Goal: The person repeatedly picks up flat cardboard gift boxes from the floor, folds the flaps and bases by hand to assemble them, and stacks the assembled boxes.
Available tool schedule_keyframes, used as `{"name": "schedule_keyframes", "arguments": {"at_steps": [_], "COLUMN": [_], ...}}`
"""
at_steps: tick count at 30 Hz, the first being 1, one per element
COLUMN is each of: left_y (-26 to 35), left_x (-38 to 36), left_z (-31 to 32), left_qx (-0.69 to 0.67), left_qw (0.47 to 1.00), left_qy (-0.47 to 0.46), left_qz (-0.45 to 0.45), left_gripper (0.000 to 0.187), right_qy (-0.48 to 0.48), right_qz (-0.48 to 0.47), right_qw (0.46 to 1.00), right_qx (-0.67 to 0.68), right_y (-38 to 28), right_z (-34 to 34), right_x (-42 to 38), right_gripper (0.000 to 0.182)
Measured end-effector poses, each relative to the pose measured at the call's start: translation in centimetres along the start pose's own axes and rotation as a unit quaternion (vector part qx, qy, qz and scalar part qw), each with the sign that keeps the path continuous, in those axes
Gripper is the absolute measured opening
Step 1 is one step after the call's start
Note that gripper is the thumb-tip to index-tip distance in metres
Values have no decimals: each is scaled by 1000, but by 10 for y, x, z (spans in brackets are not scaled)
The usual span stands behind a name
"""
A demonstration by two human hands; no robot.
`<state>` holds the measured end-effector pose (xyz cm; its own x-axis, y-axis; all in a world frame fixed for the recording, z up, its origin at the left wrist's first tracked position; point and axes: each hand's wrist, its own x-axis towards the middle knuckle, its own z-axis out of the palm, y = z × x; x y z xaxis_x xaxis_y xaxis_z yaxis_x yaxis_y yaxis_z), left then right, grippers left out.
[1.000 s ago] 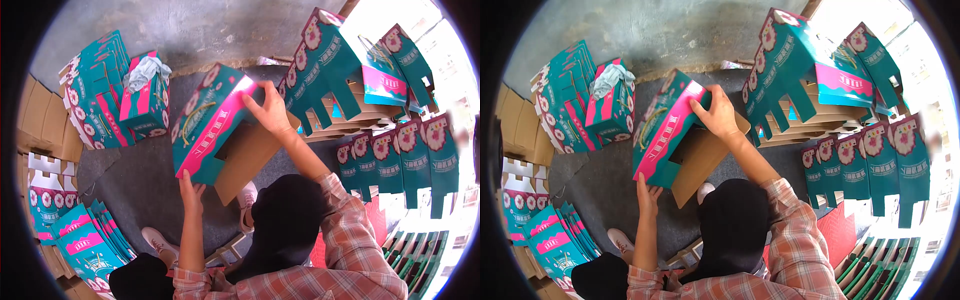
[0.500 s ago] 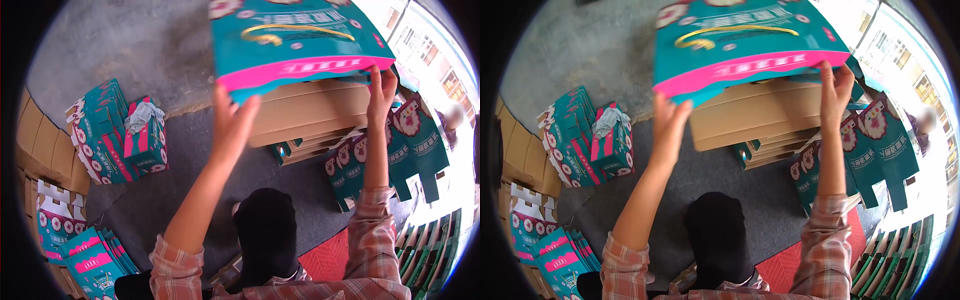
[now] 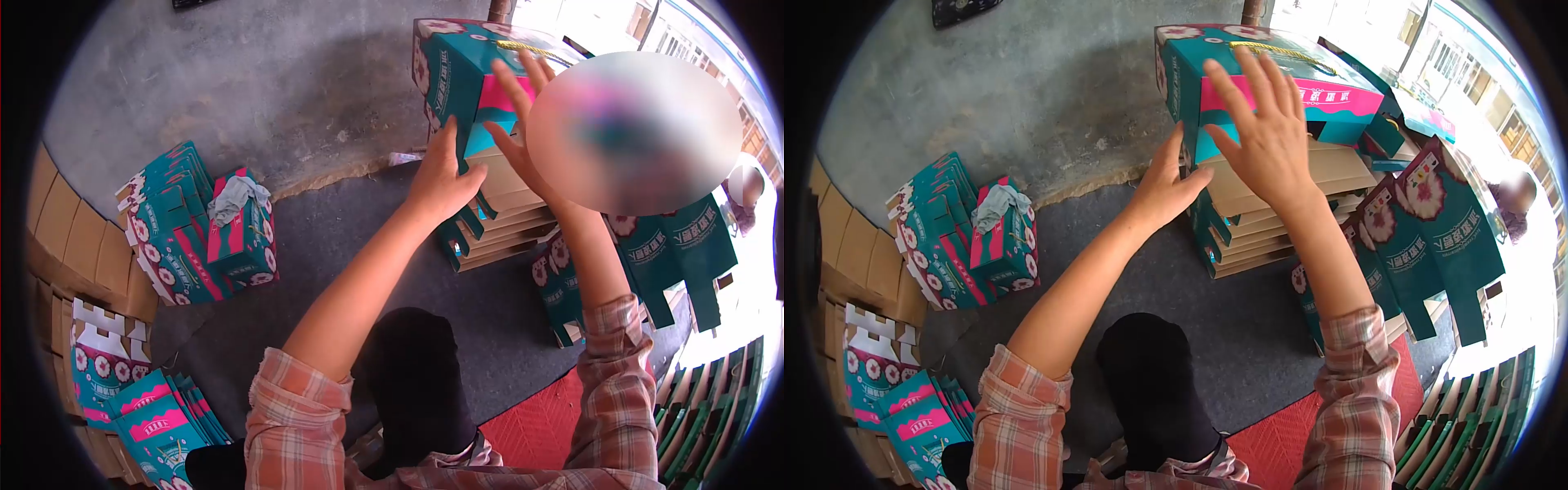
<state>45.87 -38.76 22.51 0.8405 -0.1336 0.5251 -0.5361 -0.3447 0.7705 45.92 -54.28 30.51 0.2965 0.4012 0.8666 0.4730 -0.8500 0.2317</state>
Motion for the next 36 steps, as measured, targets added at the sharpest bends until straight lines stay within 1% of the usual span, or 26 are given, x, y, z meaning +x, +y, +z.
{"name": "schedule_keyframes", "arguments": {"at_steps": [1,2,3,5,7,9,11,12,14,16,18,19,21,22,23,24,25,26,27,28,29,30,32,34,35,36], "left_y": [7,11,7,15,20,30,45,56,77,88,101,106,116,108,98,102,98,75,37,65,73,77,66,63,64,65], "left_x": [-9,-21,-37,-80,-133,-192,-253,-283,-344,-413,-481,-507,-560,-599,-634,-635,-652,-693,-775,-726,-716,-719,-761,-781,-793,-804], "left_z": [-11,-24,-37,-78,-128,-178,-226,-246,-282,-317,-345,-349,-353,-356,-356,-343,-335,-333,-332,-311,-300,-289,-275,-269,-268,-268], "left_qx": [20,41,79,114,155,213,253,292,318,393,415,414,392,378,340,314,336,284,536,413,329,317,268,282,302,338], "left_qw": [1000,999,997,993,985,972,953,930,893,843,799,793,723,734,728,734,693,672,713,730,651,661,627,594,568,540], "left_qy": [-2,-4,-2,-28,-52,-32,19,52,157,233,285,294,370,387,412,437,436,473,263,397,463,484,534,559,572,567], "left_qz": [-6,-13,-4,-30,-45,-96,-168,-216,-277,-284,-329,-335,-432,-411,-430,-415,-467,-494,-367,-374,-504,-477,-501,-506,-509,-522], "left_gripper": [79,77,73,69,68,66,63,61,57,55,52,52,50,48,46,46,47,44,41,37,37,40,51,49,54,56], "right_qy": [-28,-25,-33,-37,-41,-28,-54,-58,-64,-34,-99,-91,-110,-132,-128,-47,-62,-39,-41,-55,-71,-128,-246,-395,-467,-468], "right_qz": [-43,-45,-27,-1,16,28,46,52,60,38,46,37,40,57,36,28,28,-21,-65,-114,-186,-192,-187,-181,-172,-181], "right_qw": [998,998,999,998,997,996,995,995,994,996,992,993,992,988,988,997,997,999,997,991,976,966,927,854,806,802], "right_qx": [-39,-35,-30,-52,-63,-74,-68,-69,-61,-75,-55,-64,-52,-53,-75,-57,-32,-12,16,43,85,117,211,287,320,324], "right_y": [-3,-1,4,15,24,30,38,44,59,82,91,99,101,103,116,101,81,51,13,-42,-70,-119,-186,-217,-234,-246], "right_z": [6,12,19,33,39,44,45,47,55,66,57,61,65,66,78,78,70,60,53,32,32,13,-11,-11,-15,-10], "right_x": [9,13,13,16,19,19,27,29,30,27,31,29,34,38,36,32,33,34,35,33,25,18,-7,-26,-36,-49], "right_gripper": [67,67,68,74,73,75,80,82,80,76,73,69,66,64,66,69,67,62,54,46,41,40,42,42,41,41]}}
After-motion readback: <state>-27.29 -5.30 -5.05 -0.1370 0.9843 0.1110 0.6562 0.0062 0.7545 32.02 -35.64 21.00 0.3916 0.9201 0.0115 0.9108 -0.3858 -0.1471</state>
